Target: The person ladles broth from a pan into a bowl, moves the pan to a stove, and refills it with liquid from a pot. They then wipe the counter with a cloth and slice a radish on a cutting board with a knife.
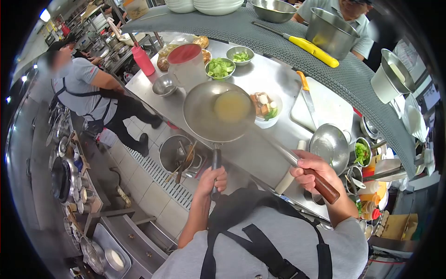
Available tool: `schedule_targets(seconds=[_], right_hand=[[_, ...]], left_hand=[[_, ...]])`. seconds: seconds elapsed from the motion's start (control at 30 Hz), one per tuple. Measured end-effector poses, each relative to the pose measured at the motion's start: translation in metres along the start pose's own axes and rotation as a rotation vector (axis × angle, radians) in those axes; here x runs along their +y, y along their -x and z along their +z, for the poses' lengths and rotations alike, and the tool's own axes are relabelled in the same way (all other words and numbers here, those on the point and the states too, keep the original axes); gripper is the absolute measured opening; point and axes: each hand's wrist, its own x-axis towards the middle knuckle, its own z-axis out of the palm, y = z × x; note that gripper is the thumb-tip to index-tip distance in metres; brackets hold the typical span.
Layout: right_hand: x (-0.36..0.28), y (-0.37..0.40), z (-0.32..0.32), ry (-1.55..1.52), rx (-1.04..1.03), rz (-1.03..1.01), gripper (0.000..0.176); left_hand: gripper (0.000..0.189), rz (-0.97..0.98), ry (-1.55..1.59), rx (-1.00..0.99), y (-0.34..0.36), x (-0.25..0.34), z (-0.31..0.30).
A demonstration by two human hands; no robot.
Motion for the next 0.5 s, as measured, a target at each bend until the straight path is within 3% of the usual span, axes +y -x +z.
schedule_targets(seconds=[0.5], right_hand=[[-0.028,0.021,-0.026,-0.044,0.027,-0.177,0.039]], left_hand=[[0.017,0.047,0.107,0.004,-0.013,0.002,-0.004]])
